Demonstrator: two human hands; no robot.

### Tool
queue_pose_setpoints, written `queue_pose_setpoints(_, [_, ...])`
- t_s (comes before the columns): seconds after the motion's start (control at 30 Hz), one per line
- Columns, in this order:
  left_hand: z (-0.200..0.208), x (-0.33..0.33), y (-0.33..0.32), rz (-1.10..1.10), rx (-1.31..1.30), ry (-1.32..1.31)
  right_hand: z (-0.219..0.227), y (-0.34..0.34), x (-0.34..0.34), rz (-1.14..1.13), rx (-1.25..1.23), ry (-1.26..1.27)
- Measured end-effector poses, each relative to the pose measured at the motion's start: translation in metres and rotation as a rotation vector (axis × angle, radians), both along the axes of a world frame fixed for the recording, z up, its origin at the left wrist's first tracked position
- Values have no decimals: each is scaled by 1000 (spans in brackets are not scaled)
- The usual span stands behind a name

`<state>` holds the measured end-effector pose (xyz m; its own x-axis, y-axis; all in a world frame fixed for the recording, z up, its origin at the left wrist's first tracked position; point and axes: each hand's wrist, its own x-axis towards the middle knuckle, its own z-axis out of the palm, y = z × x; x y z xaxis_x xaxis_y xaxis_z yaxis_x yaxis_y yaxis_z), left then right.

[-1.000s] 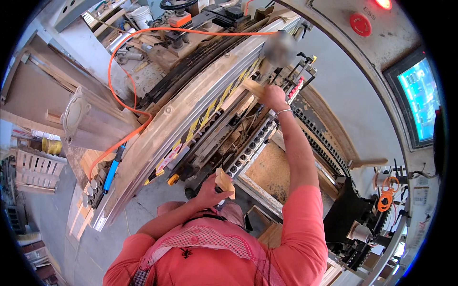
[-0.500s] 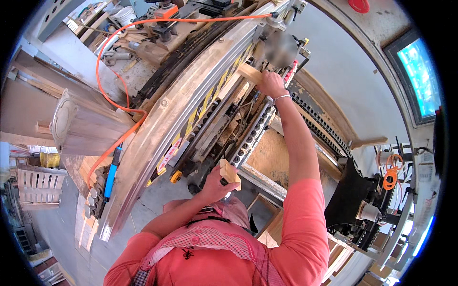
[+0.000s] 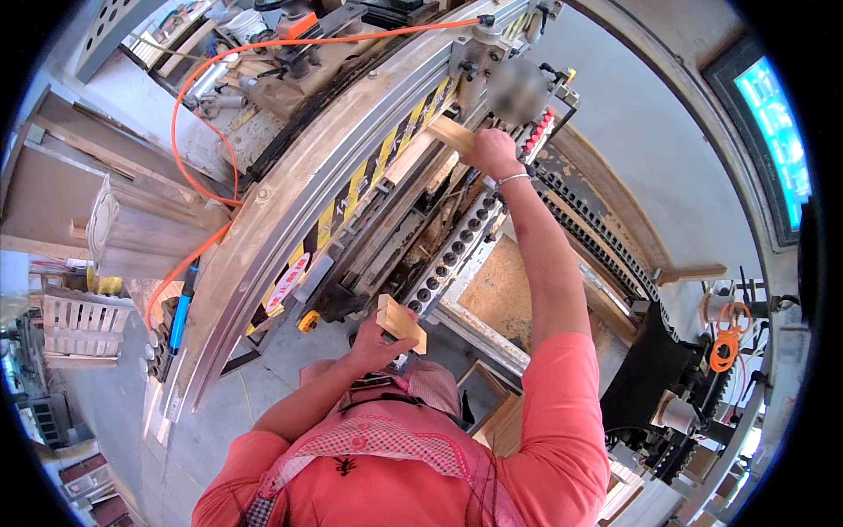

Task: The person operates a woodworking machine to process small wooden blocks. They repeatedly pick up blocks from a stack, feed them into the machine's processing area, and then remove the processed blocks to place them on a nearby surface.

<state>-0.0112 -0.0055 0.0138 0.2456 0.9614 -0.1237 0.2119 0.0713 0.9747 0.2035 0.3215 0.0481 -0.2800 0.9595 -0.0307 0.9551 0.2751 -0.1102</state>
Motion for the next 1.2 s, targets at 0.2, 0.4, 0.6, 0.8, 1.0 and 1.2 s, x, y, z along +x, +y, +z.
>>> queue_pose_setpoints(0.2, [-10,1,-2,-7,-15,-44,-4,5,-4,-8,-4,-35])
queue_pose_setpoints(0.4, [-3,1,1,-24,-46,-43,-5,7,-4,-22,-1,-26])
queue_pose_setpoints(0.6, [2,3,2,17,13,-17,-2,9,-11,-50,-18,-37])
queue_pose_setpoints(0.8, [0,0,1,-26,-25,-43,-7,11,-11,-33,-9,-42])
queue_pose_setpoints(1.0, [-4,0,1,-26,-15,-44,-8,11,-14,-41,18,-34])
queue_pose_setpoints(1.2, [-1,-1,4,-37,28,-7,-2,7,-15,-45,13,-47])
